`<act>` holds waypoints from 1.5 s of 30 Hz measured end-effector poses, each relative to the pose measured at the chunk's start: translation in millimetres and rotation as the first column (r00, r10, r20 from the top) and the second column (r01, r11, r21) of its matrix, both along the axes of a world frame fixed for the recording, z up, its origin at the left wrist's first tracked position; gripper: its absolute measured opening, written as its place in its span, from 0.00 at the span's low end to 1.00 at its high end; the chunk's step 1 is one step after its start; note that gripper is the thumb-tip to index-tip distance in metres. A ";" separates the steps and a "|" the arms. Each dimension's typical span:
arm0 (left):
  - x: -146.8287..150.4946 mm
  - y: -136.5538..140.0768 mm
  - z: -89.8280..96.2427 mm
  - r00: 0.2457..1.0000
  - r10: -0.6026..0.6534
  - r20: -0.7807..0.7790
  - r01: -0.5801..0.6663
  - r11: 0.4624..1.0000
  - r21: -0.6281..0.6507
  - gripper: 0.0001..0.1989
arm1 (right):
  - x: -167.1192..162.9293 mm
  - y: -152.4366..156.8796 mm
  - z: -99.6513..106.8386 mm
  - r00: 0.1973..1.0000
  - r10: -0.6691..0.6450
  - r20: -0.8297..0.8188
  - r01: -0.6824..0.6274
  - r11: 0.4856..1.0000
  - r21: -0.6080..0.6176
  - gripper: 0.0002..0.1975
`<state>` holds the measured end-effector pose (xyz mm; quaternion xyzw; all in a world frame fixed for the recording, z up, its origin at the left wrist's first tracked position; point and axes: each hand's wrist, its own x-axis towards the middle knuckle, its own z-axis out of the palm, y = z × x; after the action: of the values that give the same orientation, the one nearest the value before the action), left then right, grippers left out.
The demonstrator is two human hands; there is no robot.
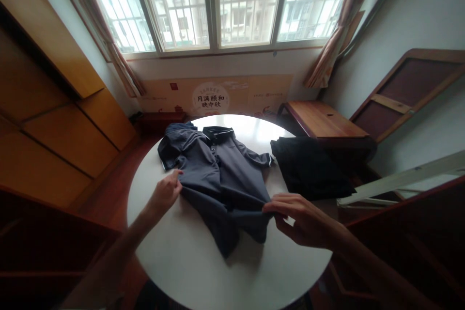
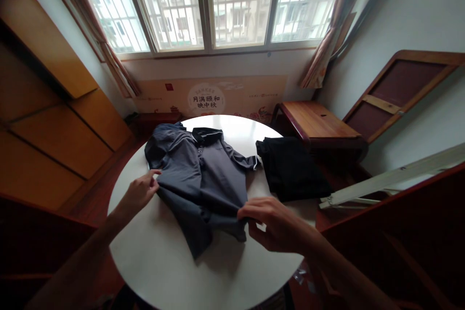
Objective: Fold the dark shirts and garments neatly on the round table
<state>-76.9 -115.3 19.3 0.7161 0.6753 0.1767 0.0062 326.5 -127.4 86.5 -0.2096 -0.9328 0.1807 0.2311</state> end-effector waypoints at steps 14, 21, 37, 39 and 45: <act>-0.8 83.7 38.3 0.972 -0.233 0.007 0.232 0.972 0.044 0.14 | -14.5 99.2 -34.3 0.874 -0.479 0.081 0.485 0.854 -0.189 0.19; 37.8 178.8 29.1 0.972 -0.233 0.034 0.231 0.972 0.053 0.10 | -44.8 132.0 -41.1 0.752 -0.623 0.216 0.653 0.747 -0.123 0.14; 59.5 132.9 19.5 0.904 -0.416 -0.096 0.391 0.897 -0.209 0.24 | 14.2 94.0 -24.8 0.806 -0.478 0.348 0.577 0.765 -0.285 0.19; 58.8 147.3 21.7 0.910 -0.407 -0.081 0.381 0.897 -0.223 0.29 | -3.7 106.5 -33.3 0.801 -0.449 0.396 0.590 0.705 -0.394 0.25; 55.7 176.3 21.8 0.917 -0.398 0.018 0.375 0.847 -0.377 0.19 | -37.0 137.4 -45.4 0.848 -0.376 0.375 0.516 0.746 -0.420 0.26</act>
<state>-21.2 61.1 41.1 0.8279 0.5381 0.0186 0.1570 289.5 10.0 41.1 -0.5036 -0.7957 0.3275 0.0771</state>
